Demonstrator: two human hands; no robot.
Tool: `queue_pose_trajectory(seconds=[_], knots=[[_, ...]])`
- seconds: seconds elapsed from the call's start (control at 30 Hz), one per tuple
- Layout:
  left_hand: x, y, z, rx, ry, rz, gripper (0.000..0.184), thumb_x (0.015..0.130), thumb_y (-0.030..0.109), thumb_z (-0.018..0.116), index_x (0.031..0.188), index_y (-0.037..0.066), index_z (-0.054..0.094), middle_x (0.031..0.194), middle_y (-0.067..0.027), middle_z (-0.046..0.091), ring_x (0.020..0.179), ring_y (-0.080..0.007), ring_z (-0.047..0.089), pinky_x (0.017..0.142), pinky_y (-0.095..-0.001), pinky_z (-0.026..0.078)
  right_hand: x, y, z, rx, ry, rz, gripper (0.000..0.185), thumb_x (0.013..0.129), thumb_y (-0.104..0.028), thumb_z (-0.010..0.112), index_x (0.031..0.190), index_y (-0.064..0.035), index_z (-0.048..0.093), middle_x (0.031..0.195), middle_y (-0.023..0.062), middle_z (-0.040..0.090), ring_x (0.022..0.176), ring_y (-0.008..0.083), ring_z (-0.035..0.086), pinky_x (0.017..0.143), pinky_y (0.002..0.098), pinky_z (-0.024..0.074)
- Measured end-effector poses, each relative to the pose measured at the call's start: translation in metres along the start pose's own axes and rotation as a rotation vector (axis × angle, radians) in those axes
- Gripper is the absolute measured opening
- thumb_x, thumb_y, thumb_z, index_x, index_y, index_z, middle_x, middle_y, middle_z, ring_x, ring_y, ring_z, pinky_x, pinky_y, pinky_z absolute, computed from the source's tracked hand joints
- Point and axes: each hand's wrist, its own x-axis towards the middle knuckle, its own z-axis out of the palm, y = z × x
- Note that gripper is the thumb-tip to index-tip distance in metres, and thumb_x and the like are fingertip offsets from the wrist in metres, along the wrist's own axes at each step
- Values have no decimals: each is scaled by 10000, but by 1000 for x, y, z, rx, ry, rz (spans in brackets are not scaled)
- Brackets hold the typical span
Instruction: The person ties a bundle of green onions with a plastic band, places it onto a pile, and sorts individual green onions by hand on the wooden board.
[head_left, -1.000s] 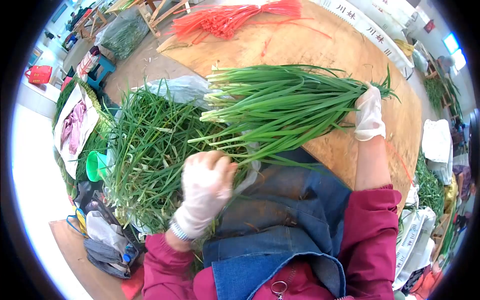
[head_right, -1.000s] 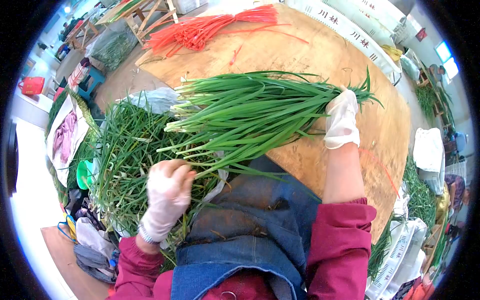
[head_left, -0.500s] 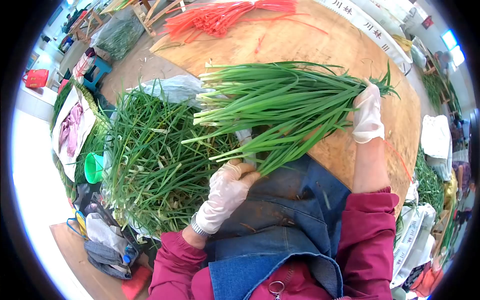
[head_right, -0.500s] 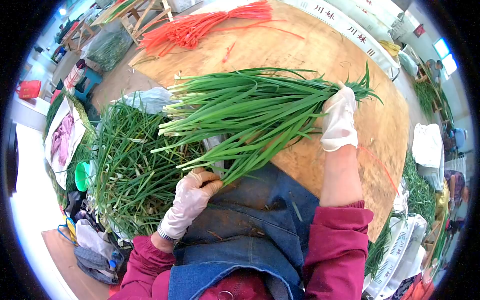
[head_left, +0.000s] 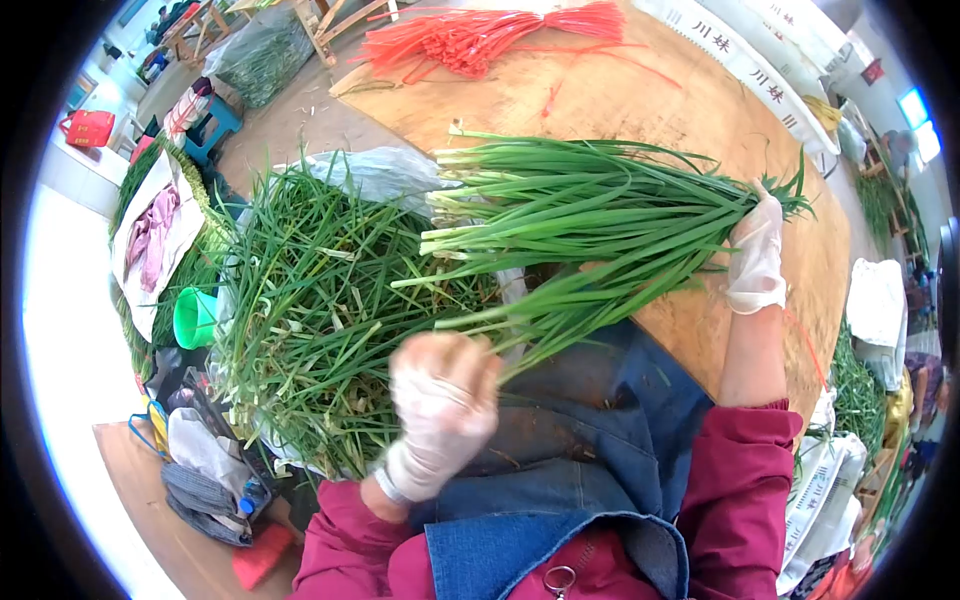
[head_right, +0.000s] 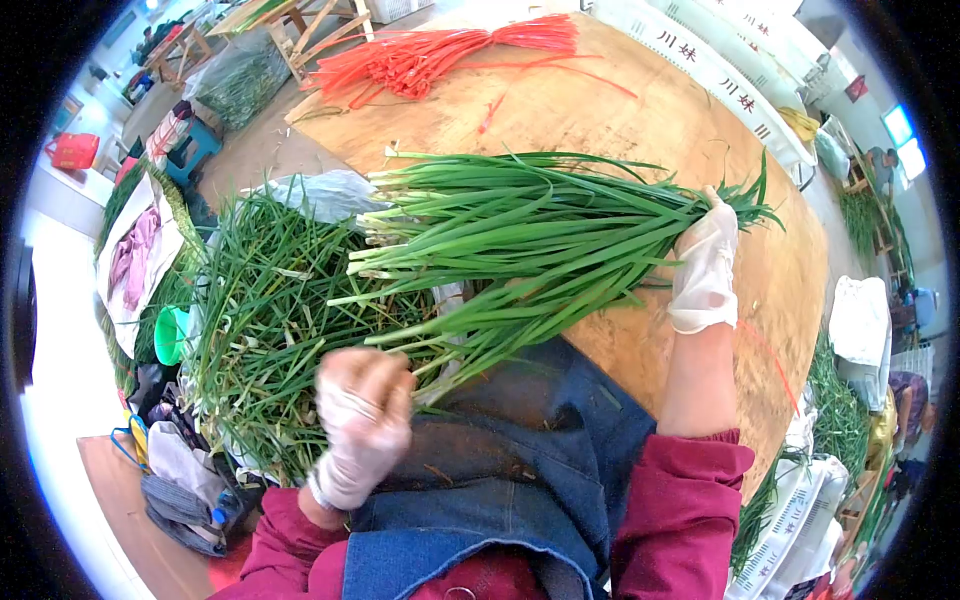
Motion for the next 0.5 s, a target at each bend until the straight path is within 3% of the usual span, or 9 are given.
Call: queue_pose_trajectory(seconds=[0.1, 0.13, 0.2, 0.27, 0.3, 0.4, 0.47, 0.5], knots=[[28, -31, -3, 254, 42, -112, 178, 746, 96, 654, 891, 3, 609, 881, -120, 593, 861, -290, 536, 845, -379, 363, 0, -1, 1, -3, -15, 10, 219, 889, -171, 500, 973, 32, 501, 900, 167, 598, 736, 299, 599, 718, 427, 510], [34, -45, 7, 297, -28, -107, 221, 731, 154, 673, 887, 12, 608, 876, -119, 585, 875, -302, 523, 817, -423, 358, -5, -3, 3, -3, -21, 3, 216, 891, -172, 496, 968, 30, 503, 892, 167, 598, 732, 299, 599, 712, 426, 510], [43, -55, 21, 63, -293, -253, 176, 766, 143, 645, 873, 4, 633, 817, -137, 617, 793, -303, 569, 747, -404, 413, -9, -4, 2, -29, -61, -11, 209, 899, -180, 476, 909, 23, 522, 823, 156, 601, 709, 296, 590, 697, 415, 505], [31, -53, 33, -430, -313, -435, 133, 784, 119, 628, 855, 10, 656, 783, -157, 635, 699, -293, 608, 647, -367, 466, -1, -4, -5, -57, -96, -24, 214, 900, -184, 473, 880, 21, 529, 794, 152, 601, 699, 295, 585, 691, 412, 501], [17, -53, 40, -435, -238, -287, 104, 789, 95, 617, 843, 23, 671, 788, -167, 642, 667, -276, 629, 587, -325, 487, -13, -6, -2, -62, -81, -46, 228, 903, -201, 467, 857, 14, 528, 776, 146, 600, 683, 293, 576, 691, 404, 489], [-15, -26, 26, -564, -340, -430, 98, 758, 71, 632, 833, 12, 653, 764, -110, 631, 715, -256, 616, 648, -324, 495, -8, -12, -14, -113, -169, 20, 264, 910, -233, 448, 848, 10, 533, 779, 143, 604, 679, 288, 575, 686, 397, 479], [-21, -18, 7, -158, -388, -219, 91, 738, 66, 652, 813, 15, 646, 731, -101, 622, 684, -248, 609, 624, -320, 481, -26, -15, -7, -160, -160, 40, 309, 916, -269, 422, 843, 4, 545, 767, 137, 610, 681, 283, 578, 691, 393, 475], [-19, -19, 5, -70, -238, -216, 94, 719, 35, 664, 811, 35, 643, 687, -95, 605, 629, -244, 591, 605, -331, 473, -25, -15, -8, -170, -164, 30, 318, 917, -274, 418, 846, 7, 549, 768, 138, 612, 681, 285, 579, 692, 393, 475]])
